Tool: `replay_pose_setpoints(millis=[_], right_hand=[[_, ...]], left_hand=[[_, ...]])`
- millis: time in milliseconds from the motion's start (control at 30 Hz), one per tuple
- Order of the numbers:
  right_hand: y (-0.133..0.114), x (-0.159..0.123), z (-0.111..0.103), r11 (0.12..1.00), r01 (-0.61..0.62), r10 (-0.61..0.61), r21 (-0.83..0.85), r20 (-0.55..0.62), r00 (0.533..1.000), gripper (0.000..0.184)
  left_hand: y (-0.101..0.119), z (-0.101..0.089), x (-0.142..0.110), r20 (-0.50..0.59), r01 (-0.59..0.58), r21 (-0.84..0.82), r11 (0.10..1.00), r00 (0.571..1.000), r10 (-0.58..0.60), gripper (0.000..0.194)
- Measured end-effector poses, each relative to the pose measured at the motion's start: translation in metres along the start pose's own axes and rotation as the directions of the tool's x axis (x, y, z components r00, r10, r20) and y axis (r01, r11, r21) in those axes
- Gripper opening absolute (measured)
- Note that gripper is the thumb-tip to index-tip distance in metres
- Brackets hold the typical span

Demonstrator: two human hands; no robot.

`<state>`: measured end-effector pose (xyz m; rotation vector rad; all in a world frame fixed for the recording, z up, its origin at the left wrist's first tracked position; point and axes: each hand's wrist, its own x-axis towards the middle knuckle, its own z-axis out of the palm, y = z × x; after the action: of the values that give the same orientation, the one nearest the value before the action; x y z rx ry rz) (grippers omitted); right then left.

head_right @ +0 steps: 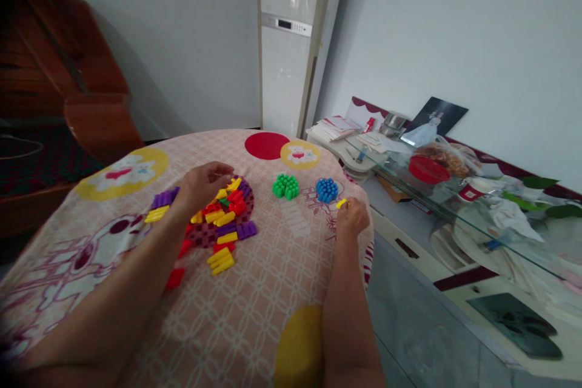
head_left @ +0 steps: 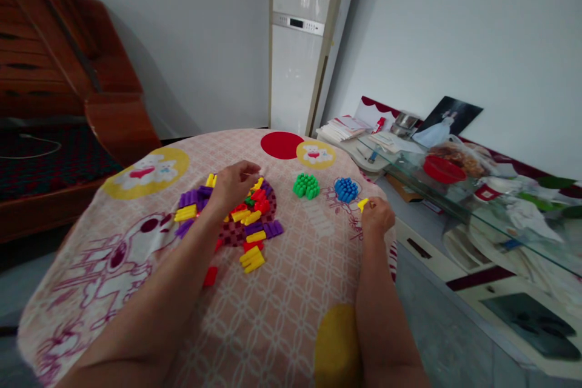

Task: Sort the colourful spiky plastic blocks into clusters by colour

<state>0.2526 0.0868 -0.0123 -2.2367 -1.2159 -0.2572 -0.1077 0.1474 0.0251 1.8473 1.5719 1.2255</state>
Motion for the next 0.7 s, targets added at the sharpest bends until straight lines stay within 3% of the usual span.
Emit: replay_pose_setpoints(millis=[167,300,433,600,700], right_hand=[[0.001,-0.002,0.013,0.996,0.07,-0.071,-0.053,-0.026,0.997,0.031],[0.003,-0.003,0.017,0.998,0.039,-0.038,-0.039,0.016,0.999,0.028],[-0.001,-0.005,0.016,0.997,0.032,-0.026,0.068,-0.077,0.997,0.035],[-0.015,-0.013,0.015,0.959,0.208,-0.176,0.192,-0.173,0.969,0.035],[-0.029,-0.024,0.017,0.928,0.298,-0.259,0.226,-0.184,0.948,0.032]], left_hand=[[-0.028,-0.044,0.011,-0.258,0.101,0.222,0.97,0.965,-0.041,0.026],[-0.061,-0.065,0.015,-0.342,0.186,0.324,0.928,0.937,-0.069,0.027],[-0.084,-0.06,0.014,-0.302,0.263,0.398,0.879,0.942,-0.145,0.033],[-0.096,-0.038,0.008,-0.177,0.247,0.439,0.864,0.966,-0.186,0.036],[-0.093,-0.037,0.007,-0.164,0.248,0.423,0.871,0.967,-0.196,0.029]])
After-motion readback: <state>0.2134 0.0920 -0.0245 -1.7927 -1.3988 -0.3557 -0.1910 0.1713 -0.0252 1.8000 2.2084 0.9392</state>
